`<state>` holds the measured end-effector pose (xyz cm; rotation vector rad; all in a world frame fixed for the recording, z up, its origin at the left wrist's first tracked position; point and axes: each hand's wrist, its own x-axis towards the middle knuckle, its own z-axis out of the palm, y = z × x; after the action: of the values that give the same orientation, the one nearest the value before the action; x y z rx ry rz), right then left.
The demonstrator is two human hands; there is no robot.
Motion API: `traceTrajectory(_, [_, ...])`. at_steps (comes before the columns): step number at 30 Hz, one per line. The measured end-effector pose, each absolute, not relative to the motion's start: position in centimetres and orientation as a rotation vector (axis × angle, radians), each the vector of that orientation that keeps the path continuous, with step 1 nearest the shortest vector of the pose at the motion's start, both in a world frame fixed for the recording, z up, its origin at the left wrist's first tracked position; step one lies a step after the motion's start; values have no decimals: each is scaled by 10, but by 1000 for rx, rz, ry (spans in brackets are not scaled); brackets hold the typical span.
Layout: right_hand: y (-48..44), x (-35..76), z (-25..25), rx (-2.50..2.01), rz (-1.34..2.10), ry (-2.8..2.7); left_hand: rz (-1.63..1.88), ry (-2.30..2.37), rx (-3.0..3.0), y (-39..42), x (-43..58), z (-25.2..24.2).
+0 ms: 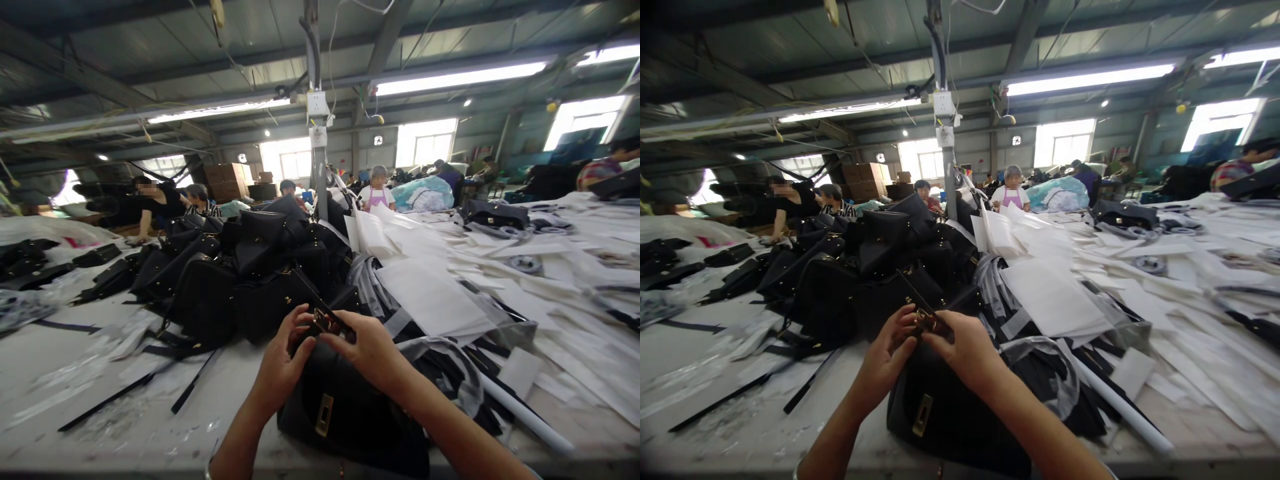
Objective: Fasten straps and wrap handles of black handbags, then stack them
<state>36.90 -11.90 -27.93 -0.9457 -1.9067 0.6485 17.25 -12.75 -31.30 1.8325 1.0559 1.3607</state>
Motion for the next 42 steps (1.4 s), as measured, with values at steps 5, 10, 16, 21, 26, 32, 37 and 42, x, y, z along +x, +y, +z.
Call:
traceTrajectory(5, [-122,374,-274,-903,604,-1984,1384,1074,2094,-132,176,-290])
traceTrajectory(10, [-123,377,-279,-849,681,-1944,1365,1177,2159,-135,173,-272])
traceTrajectory(16, [-126,380,-285,-861,920,-1805,1164,1121,2028,-135,172,-264])
traceTrajectory(21, [-126,380,-291,-925,1037,-1611,1189,925,1576,-126,179,-285])
traceTrajectory(26, [-124,383,-296,-985,1020,-1490,1156,912,1522,-122,196,-304])
traceTrajectory(32, [-124,390,-289,-981,902,-1541,1138,998,1787,-115,200,-302])
traceTrajectory(37, [-125,396,-301,-893,1066,-1434,1273,1027,1817,-107,190,-300])
traceTrajectory(42, [-132,400,-309,-785,1453,-1471,1503,826,1235,-99,187,-306])
